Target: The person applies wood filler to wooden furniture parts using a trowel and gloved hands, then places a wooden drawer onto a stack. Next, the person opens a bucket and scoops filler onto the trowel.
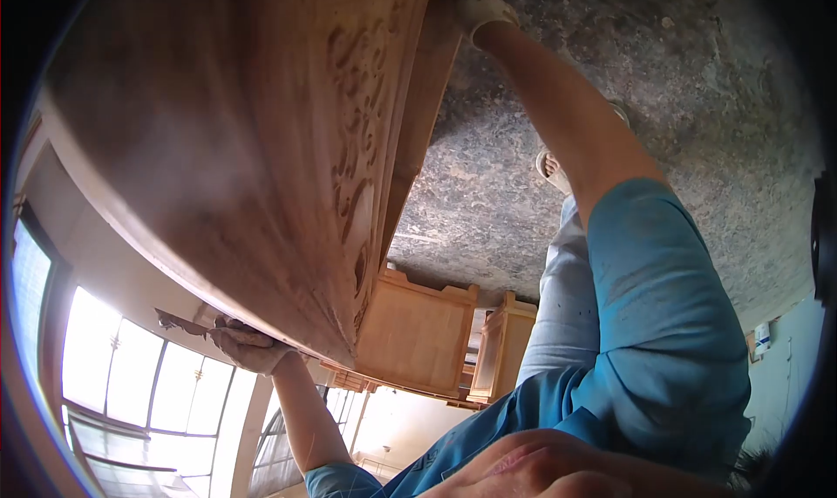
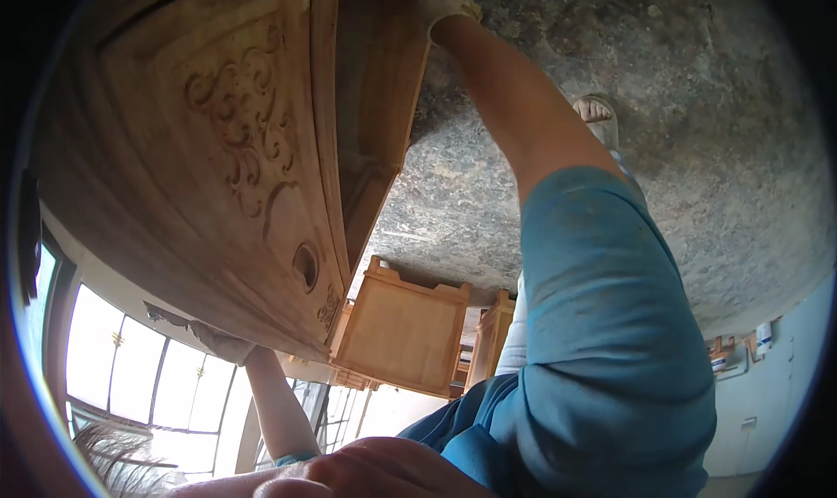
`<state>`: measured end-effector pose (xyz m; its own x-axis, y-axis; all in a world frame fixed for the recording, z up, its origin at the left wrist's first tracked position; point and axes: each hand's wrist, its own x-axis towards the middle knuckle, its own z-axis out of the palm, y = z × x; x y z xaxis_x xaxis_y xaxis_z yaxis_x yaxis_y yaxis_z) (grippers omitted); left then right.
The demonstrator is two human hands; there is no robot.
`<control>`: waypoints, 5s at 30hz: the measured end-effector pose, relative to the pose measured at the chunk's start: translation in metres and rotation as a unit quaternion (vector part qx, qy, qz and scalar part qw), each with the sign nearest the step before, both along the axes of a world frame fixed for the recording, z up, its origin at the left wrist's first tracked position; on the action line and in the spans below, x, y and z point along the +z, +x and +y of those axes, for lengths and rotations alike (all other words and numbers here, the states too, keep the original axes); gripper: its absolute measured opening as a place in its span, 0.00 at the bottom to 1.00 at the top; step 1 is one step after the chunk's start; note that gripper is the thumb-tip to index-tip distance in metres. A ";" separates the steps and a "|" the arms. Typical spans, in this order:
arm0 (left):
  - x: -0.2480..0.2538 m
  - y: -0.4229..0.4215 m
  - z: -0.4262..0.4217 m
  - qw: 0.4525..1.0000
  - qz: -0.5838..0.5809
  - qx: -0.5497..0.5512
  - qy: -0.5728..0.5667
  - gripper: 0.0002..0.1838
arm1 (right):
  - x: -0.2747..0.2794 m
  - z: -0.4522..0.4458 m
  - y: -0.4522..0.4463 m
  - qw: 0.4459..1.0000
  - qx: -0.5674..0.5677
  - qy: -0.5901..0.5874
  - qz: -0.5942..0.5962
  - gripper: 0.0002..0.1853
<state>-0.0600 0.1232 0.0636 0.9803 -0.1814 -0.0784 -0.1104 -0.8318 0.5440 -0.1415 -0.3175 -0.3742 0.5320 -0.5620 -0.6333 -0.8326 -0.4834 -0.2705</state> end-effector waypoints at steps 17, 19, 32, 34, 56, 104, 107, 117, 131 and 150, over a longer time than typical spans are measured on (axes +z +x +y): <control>-0.023 -0.017 -0.061 0.933 -0.103 0.240 -0.247 0.15 | -0.004 -0.024 -0.008 0.926 0.330 -0.184 -0.015 0.16; -0.017 -0.015 -0.049 0.940 -0.088 0.232 -0.234 0.15 | -0.009 -0.023 0.001 0.917 0.361 -0.164 0.052 0.15; -0.022 -0.013 -0.055 0.946 -0.114 0.190 -0.234 0.17 | -0.023 -0.034 -0.005 0.907 0.357 -0.219 -0.030 0.12; -0.024 -0.016 -0.063 0.943 -0.141 0.195 -0.229 0.17 | -0.024 -0.042 -0.003 0.921 0.337 -0.196 0.014 0.12; -0.027 -0.006 -0.049 0.972 -0.185 0.139 -0.046 0.13 | 0.064 0.040 -0.136 0.991 -0.091 0.089 -0.043 0.21; -0.026 -0.009 -0.051 0.971 -0.158 0.148 -0.102 0.17 | 0.001 0.015 -0.141 0.989 -0.004 0.135 -0.066 0.23; -0.028 -0.006 -0.045 0.970 -0.154 0.147 -0.114 0.17 | 0.043 0.041 -0.243 0.962 -0.130 0.223 -0.090 0.24; 0.013 -0.044 -0.103 0.859 0.039 0.240 -0.451 0.06 | 0.320 0.041 -0.333 0.961 0.031 0.154 -0.227 0.24; 0.222 -0.264 -0.115 0.863 0.200 0.016 -0.464 0.15 | 0.702 0.114 -0.218 0.763 0.092 0.359 -0.529 0.22; 0.241 -0.313 -0.081 0.829 0.137 0.072 -0.537 0.16 | 0.771 0.188 -0.217 0.727 0.435 -0.125 -0.516 0.17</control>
